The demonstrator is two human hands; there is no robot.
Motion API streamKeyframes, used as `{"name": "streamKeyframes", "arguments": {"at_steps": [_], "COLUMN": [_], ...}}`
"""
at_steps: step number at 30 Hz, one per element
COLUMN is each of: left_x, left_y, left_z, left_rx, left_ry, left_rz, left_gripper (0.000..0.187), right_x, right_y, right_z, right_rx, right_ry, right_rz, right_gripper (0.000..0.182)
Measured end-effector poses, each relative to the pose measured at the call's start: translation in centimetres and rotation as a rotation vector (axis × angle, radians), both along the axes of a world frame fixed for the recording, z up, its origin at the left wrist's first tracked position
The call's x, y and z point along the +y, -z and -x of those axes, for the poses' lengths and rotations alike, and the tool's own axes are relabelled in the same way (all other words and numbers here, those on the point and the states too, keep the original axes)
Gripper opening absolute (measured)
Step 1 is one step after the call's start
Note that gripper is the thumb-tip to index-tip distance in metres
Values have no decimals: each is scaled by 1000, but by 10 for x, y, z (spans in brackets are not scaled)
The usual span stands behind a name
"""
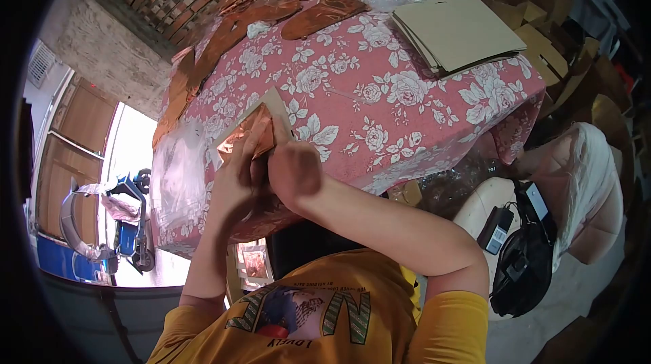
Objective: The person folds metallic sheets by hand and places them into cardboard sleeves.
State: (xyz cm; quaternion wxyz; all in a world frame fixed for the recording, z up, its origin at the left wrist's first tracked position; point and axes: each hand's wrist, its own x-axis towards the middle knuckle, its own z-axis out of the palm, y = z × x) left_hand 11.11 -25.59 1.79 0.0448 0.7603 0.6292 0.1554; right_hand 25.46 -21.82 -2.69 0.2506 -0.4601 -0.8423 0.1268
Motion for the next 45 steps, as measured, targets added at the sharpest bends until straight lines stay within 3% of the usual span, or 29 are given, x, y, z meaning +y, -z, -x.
{"name": "streamKeyframes", "arguments": {"at_steps": [2,4,11,13,14,16,19,26,32,34,35,37,38,40,41,45], "left_x": [-1,-1,1,3,4,5,3,1,3,3,2,3,3,3,3,3], "left_y": [1,0,-2,-3,-3,-5,-10,-6,-9,-6,-5,-6,-8,-9,-8,2], "left_z": [-1,0,-1,-2,-1,-1,-4,-2,-4,-3,-2,-2,-3,-2,-1,2], "left_rx": [8,20,-7,-35,-46,-55,-97,-45,-17,-17,-16,-15,-40,-65,-67,-21], "left_ry": [-9,-10,-25,-49,-31,-16,-3,16,-15,-15,-18,-23,-32,-42,-35,8], "left_rz": [-4,-8,11,41,24,9,60,-15,34,36,35,32,64,96,96,15], "left_gripper": [62,60,57,56,55,55,55,58,57,56,55,55,55,55,54,54], "right_x": [1,-1,0,-21,-29,-45,-50,-76,-42,-27,-24,-19,-16,-7,-4,12], "right_y": [1,-7,-22,-24,-26,-40,-39,-56,-4,10,13,10,11,17,20,30], "right_z": [0,-2,-12,12,13,12,5,-2,13,27,26,20,22,29,30,28], "right_rx": [12,-160,-128,-86,-88,-521,-727,-878,-609,600,600,212,212,774,773,314], "right_ry": [-9,-82,-269,293,294,231,55,61,52,118,116,81,78,-3,-6,143], "right_rz": [15,-61,-84,-93,-93,-280,-461,-554,-527,181,181,-233,-232,1,1,-448], "right_gripper": [34,34,32,27,27,26,20,34,38,43,43,49,49,53,53,54]}}
